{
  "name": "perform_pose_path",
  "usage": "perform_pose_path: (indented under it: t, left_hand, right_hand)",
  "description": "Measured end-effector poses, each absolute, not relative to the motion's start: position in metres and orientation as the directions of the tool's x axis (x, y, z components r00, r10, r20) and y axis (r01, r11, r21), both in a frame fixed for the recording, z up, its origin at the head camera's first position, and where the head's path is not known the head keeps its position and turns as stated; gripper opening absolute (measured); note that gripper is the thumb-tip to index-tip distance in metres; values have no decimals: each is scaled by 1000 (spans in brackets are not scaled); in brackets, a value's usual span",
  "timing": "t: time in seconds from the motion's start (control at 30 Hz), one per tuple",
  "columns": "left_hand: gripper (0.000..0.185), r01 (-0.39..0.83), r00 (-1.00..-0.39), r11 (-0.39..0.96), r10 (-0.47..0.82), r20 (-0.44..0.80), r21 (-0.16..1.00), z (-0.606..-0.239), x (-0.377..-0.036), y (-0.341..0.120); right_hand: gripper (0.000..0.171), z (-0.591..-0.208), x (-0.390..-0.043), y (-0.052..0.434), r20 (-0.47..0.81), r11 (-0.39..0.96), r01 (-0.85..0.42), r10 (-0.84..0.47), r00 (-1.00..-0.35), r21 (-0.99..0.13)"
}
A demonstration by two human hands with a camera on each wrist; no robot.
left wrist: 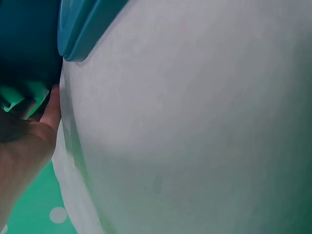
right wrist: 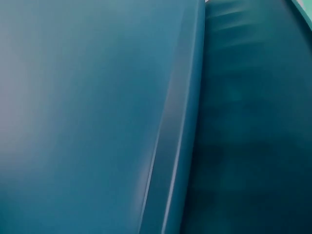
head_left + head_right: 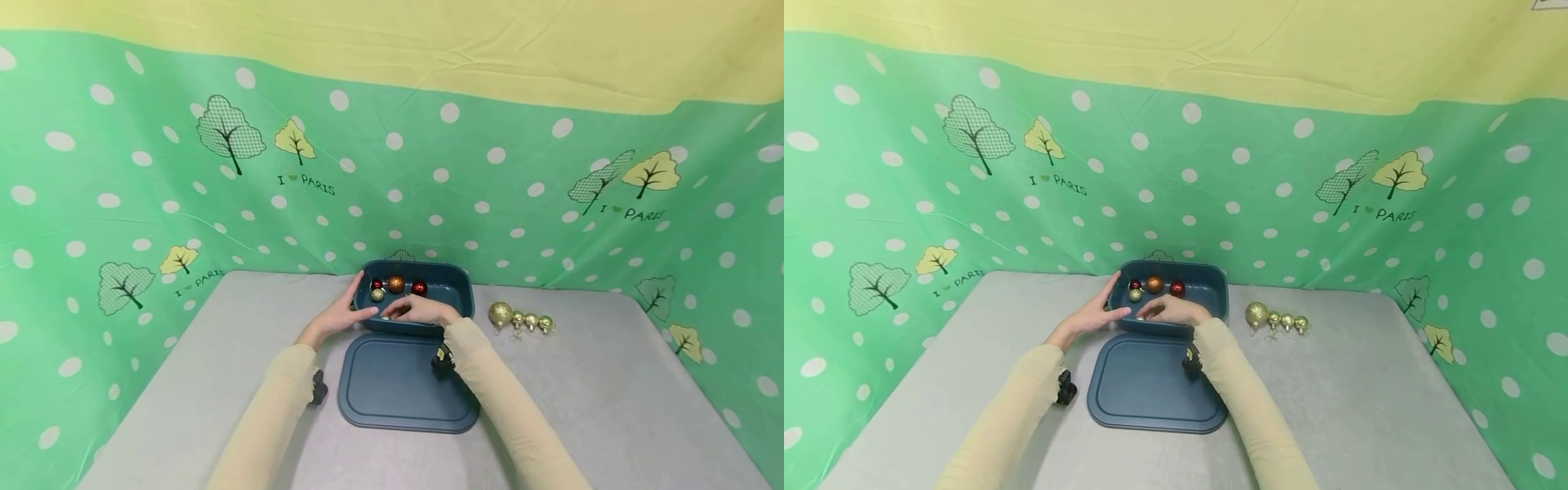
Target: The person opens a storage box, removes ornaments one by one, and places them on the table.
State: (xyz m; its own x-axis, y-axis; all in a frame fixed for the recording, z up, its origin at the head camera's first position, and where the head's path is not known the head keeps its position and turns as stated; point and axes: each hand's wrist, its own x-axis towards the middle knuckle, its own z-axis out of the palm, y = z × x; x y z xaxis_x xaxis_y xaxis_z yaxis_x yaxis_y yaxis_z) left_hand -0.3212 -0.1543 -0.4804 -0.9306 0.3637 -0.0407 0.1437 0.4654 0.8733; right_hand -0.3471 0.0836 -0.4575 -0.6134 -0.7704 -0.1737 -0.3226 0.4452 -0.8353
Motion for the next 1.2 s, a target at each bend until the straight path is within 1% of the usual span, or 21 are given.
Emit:
perform_pose_path:
  t: [0.37,0.6,0.8,1.03,1.2]
  left_hand:
    - [96,140,-934,463,356,-40,875,-482,-321,-153]
    - [95,133,-929,465,367,-53,875,-480,-319,-150]
    - [96,124,-930,448,364,-54,885,-480,-321,-150]
    - [95,131,-931,461,361,-51,877,-478,-321,-151]
    - [94,127,-934,471,353,-55,873,-477,-319,-154]
  right_hand:
    - [28,-463,-349,86,-103,342,-272,-772,-628,-900]
    - [32,-461,-347,95,-98,321,-224,-742,-663,-920]
    - [33,-455,-343,103,-16,252,-257,-742,-670,-933]
    - [33,-444,-332,115,41,223,-287,-720,-693,-931]
    - [32,-428,-321,126,66,235,-343,-733,-677,-909]
